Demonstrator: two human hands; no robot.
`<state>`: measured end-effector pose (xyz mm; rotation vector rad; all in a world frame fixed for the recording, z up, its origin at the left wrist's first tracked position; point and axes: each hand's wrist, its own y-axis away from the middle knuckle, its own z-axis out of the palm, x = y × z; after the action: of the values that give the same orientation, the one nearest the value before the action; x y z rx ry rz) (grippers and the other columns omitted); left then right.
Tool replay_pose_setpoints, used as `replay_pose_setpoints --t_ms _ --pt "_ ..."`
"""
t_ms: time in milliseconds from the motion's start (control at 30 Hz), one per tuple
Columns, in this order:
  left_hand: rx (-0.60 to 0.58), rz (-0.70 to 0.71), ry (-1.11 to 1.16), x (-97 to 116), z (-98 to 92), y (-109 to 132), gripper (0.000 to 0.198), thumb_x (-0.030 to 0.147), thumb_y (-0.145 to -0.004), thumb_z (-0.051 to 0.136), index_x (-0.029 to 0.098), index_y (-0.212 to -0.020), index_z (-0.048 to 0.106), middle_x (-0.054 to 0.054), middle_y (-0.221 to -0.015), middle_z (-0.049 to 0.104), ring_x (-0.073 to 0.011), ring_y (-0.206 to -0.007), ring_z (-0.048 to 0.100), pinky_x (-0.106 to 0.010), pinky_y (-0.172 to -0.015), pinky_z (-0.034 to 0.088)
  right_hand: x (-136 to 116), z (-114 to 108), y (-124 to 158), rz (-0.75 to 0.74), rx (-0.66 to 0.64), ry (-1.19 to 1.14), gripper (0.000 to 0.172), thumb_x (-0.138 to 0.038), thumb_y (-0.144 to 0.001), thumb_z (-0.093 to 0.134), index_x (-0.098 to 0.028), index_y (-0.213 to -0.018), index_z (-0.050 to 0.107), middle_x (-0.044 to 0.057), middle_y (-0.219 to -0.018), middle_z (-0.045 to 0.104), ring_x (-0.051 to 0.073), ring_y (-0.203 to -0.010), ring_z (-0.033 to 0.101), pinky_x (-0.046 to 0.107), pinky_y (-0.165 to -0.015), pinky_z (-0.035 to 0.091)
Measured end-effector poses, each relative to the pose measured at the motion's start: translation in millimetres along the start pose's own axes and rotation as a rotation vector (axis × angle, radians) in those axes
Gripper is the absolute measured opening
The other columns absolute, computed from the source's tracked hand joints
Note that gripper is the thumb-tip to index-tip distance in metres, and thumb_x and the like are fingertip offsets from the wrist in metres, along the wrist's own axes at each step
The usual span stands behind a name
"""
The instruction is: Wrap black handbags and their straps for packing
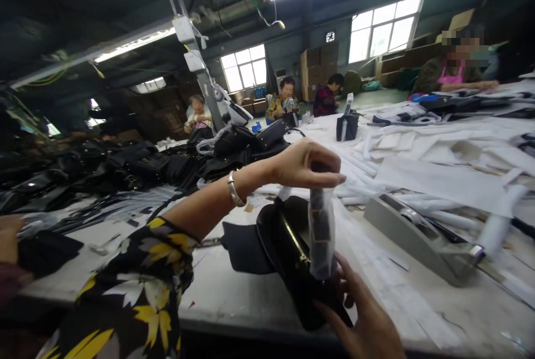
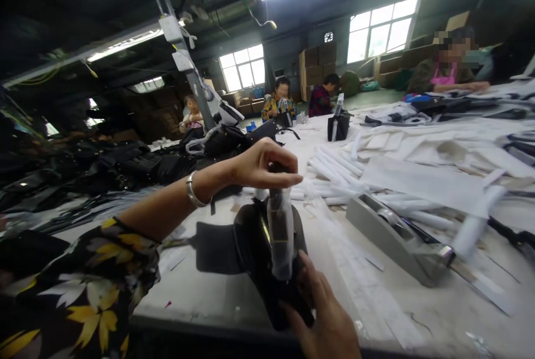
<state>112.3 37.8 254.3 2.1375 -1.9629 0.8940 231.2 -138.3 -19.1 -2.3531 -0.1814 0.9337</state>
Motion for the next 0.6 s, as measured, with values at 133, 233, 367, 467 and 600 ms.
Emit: replay_pose_setpoints --t_ms 133,233,367,467,600 --pt "0.109 0.018 -0.007 -9.8 14.2 6.8 0.029 0.037 -0.089 0.064 0.011 -0.076 0.067 0.001 -0.065 0.055 -0.009 -0.062 0.048 -0.023 -0.059 0.04 -8.8 -1.3 -3.8 -0.041 0.031 0.031 0.074 -0.047 -0.089 0.061 -0.027 -0.153 0.031 0.01 -0.116 0.065 0.027 -0.1 0.068 0.038 -0.083 0.062" --pt "0.257 0.073 0.018 -3.6 10.1 19.4 0.019 0.03 -0.089 0.065 0.012 -0.092 0.07 -0.005 -0.086 0.068 -0.0134 -0.081 0.061 -0.027 -0.078 0.049 -18.2 -12.9 -28.7 -0.107 0.011 0.039 0.069 -0.043 -0.089 0.061 -0.025 -0.151 0.036 0.014 -0.152 0.04 0.035 -0.136 0.045 0.052 -0.106 0.048" --pt "0.456 -0.024 0.054 2.2 -11.4 65.3 0.022 0.029 -0.094 0.06 0.018 -0.111 0.07 -0.007 -0.114 0.07 -0.0178 -0.109 0.064 -0.033 -0.098 0.048 -18.4 -16.9 -61.5 -0.305 -0.148 0.017 0.028 -0.036 -0.091 0.061 -0.025 -0.117 0.063 0.008 -0.15 0.046 0.034 -0.14 0.041 0.061 -0.115 0.031" --pt "0.853 -0.179 0.081 -18.0 -20.4 127.5 0.026 0.038 -0.094 0.06 0.021 -0.113 0.068 -0.005 -0.11 0.072 -0.0173 -0.105 0.066 -0.033 -0.096 0.051 -3.7 -16.2 -66.8 -0.327 -0.135 0.024 0.021 -0.04 -0.091 0.063 -0.024 -0.104 0.064 0.006 -0.114 0.07 0.028 -0.114 0.063 0.056 -0.112 0.035" --pt "1.168 -0.708 -0.019 -77.0 13.3 217.7 0.042 0.053 -0.095 0.05 0.019 -0.116 0.062 -0.007 -0.11 0.071 -0.0158 -0.096 0.067 -0.031 -0.087 0.055 10.8 -21.9 -49.9 -0.154 0.026 0.048 0.031 -0.052 -0.089 0.061 -0.024 -0.102 0.064 0.006 -0.101 0.07 0.027 -0.097 0.067 0.042 -0.09 0.051"
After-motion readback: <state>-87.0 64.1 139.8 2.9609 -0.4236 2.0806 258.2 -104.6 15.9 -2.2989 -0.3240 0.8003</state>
